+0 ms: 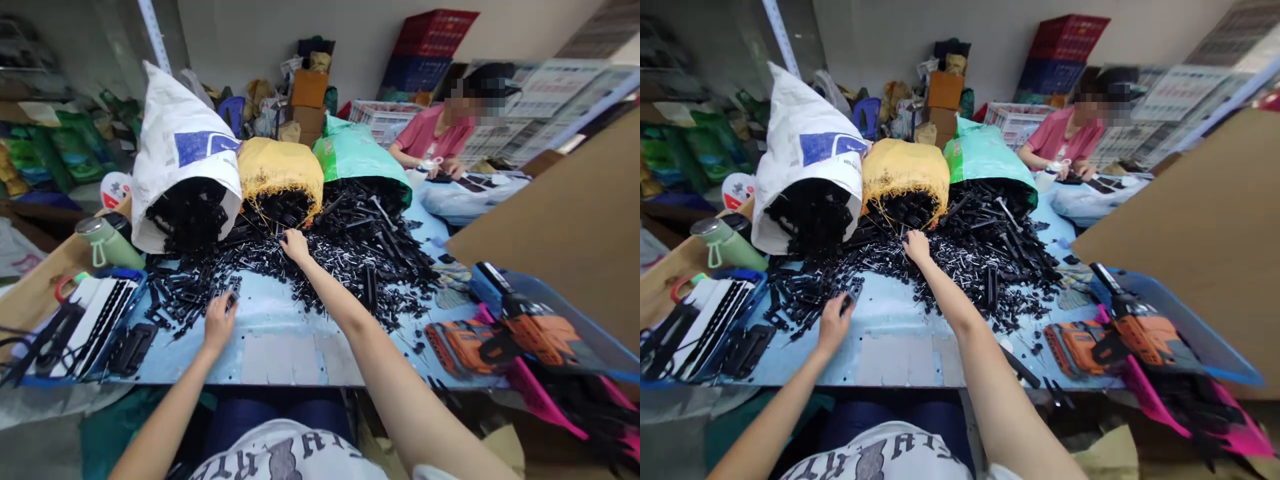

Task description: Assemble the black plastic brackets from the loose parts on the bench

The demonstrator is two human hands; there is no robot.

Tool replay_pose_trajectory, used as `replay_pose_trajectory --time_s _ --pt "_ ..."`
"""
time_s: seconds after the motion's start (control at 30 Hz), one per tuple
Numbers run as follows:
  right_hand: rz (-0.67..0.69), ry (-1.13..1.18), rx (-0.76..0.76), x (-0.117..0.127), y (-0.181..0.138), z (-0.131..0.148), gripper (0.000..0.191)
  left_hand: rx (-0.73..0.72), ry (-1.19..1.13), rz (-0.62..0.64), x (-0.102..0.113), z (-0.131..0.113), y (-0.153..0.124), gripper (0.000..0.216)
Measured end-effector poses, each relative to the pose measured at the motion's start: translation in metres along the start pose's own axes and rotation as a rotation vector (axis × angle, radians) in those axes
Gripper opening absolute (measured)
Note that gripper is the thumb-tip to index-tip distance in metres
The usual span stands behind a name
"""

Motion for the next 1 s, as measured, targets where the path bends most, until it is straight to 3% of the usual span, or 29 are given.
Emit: replay_pose_trajectory --time_s 0.13,0.2,0.27,0.37,0.43,0.5,0.53,0.6,0.7,0.8,0.9,0.93,1.0 --pt "0.06 -0.03 -0.036 -0.022 0.011 0.01 0.036 -0.052 0.031 0.206 -0.037 -0.029 -0.068 0.034" --pt "0.087 -0.03 -0.006 -0.027 -0.002 0.012 0.042 -0.022 0.083 0.26 -0.045 -0.03 -0.083 0.035" --pt "0.046 -0.031 0.031 -0.016 -0.028 0.004 0.046 0.007 0.124 0.3 -0.05 -0.028 -0.088 0.038" --pt "-0.137 -0.08 -0.113 0.031 -0.086 -0.052 0.047 0.017 0.154 0.345 -0.054 -0.03 -0.086 0.041" --pt "-0.177 -0.166 -0.48 0.059 -0.136 -0.121 0.053 -0.003 0.168 0.394 -0.058 -0.033 -0.083 0.045" --pt "-0.018 -0.233 -0.785 0.067 -0.183 -0.177 0.058 -0.015 0.178 0.469 -0.065 -0.035 -0.083 0.05" --pt "0.084 -0.243 -0.858 0.068 -0.199 -0.192 0.056 -0.012 0.18 0.503 -0.069 -0.036 -0.083 0.052" --pt "0.229 -0.222 -0.86 0.069 -0.216 -0.202 0.045 -0.008 0.189 0.54 -0.072 -0.038 -0.086 0.055" --pt "0.199 -0.21 -0.767 0.087 -0.217 -0.189 0.037 -0.067 0.202 0.492 -0.07 -0.043 -0.088 0.061" --pt "0.146 -0.217 -0.616 0.095 -0.215 -0.159 0.05 -0.102 0.154 0.417 -0.067 -0.043 -0.08 0.069" --pt "0.159 -0.23 -0.165 0.069 -0.223 -0.082 0.061 -0.069 0.065 0.389 -0.066 -0.046 -0.071 0.071" --pt "0.184 -0.238 -0.03 0.055 -0.234 -0.054 0.056 -0.033 0.037 0.382 -0.065 -0.047 -0.068 0.07" --pt "0.225 -0.265 0.089 0.027 -0.258 -0.016 0.038 0.093 -0.007 0.379 -0.063 -0.046 -0.065 0.067"
Point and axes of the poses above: each hand's wrist, its own y-axis towards the middle knuckle, its own x-axis out of the back of the hand, z = x × y, the point moved 10 cm from there along y, towards the middle knuckle, and after that the axes turned 15 degrees about -y, right-handed, at the moved point
